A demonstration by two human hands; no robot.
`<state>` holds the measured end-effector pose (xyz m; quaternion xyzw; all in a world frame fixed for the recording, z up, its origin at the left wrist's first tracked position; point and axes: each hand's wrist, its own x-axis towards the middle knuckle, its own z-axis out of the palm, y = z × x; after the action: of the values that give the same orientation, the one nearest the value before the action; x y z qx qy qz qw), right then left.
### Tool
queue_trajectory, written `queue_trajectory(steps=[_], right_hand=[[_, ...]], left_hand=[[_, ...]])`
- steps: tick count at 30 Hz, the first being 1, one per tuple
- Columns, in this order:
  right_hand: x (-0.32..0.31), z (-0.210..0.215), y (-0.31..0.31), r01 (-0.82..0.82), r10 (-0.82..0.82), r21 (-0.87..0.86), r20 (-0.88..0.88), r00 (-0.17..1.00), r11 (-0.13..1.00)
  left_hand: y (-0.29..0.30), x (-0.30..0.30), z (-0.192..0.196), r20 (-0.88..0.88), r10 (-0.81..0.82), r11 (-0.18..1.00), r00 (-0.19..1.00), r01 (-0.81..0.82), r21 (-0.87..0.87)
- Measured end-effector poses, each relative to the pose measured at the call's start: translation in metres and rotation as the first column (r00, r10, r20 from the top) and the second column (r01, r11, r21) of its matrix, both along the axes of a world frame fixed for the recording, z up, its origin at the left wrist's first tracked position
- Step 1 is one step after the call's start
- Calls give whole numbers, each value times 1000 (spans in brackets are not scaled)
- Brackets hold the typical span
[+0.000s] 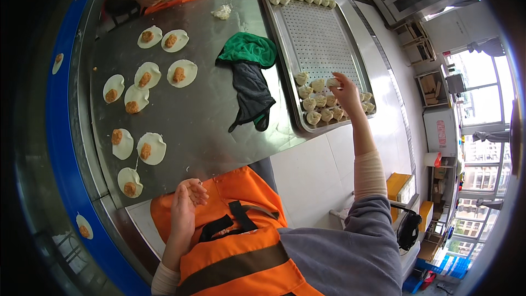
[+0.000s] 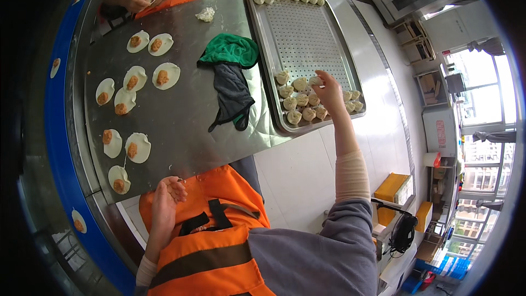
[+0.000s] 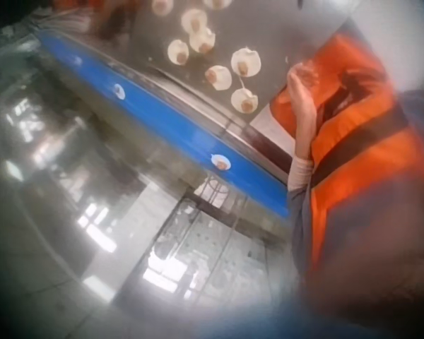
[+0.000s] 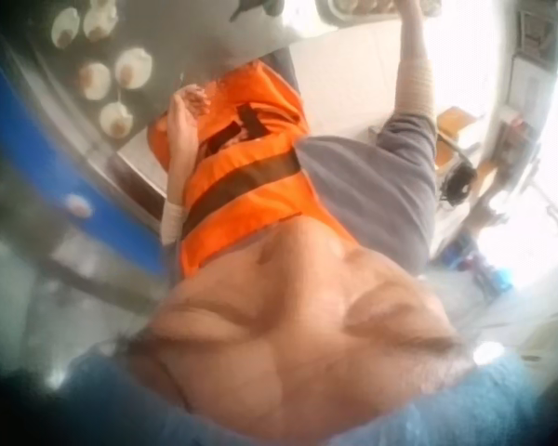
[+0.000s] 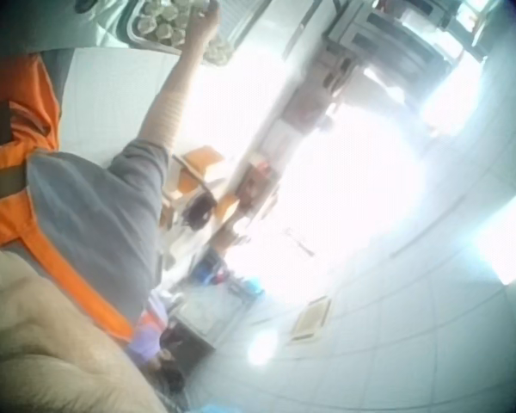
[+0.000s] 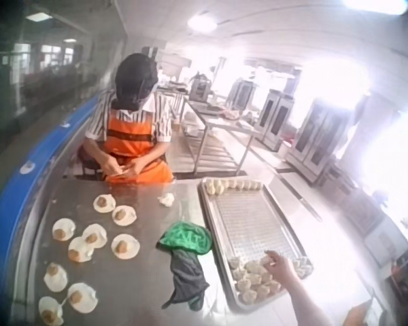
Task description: The person repeatedly picks up round dough wrappers from a conveyor belt, places filling in the center, folds and pleats the edges to form dumplings, and places the finished dumplings onto a perforated metal tray. The process is repeated continuously.
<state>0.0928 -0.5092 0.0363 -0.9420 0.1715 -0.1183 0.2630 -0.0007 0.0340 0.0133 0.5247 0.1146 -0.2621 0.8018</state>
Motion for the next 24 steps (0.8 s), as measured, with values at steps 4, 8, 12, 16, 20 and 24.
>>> queue_trajectory(steps=[4, 8, 12, 16, 20, 24], right_hand=[[10, -17, -13, -135, 101, -216, -161, 982, 967], [13, -10, -4, -74, 52, -108, -190, 980, 991], [14, -7, -6, -88, 35, -157, -311, 950, 984], [10, -7, -5, -98, 33, -198, -309, 951, 975], [13, 12, 14, -170, 115, -288, -197, 974, 943], [16, 20, 26, -352, 279, -438, -225, 934, 827]], left_hand=[[1, -1, 8, 0, -11, 998, 1000, 11, 65], [5, -6, 8, 2, 9, 996, 1000, -9, 85], [5, -5, 8, 12, 13, 998, 1000, -14, 67], [3, -5, 9, -17, 7, 996, 1000, -6, 89], [4, -6, 9, -1, 19, 995, 1000, -18, 100], [3, -6, 9, 1, 10, 995, 1000, -10, 102]])
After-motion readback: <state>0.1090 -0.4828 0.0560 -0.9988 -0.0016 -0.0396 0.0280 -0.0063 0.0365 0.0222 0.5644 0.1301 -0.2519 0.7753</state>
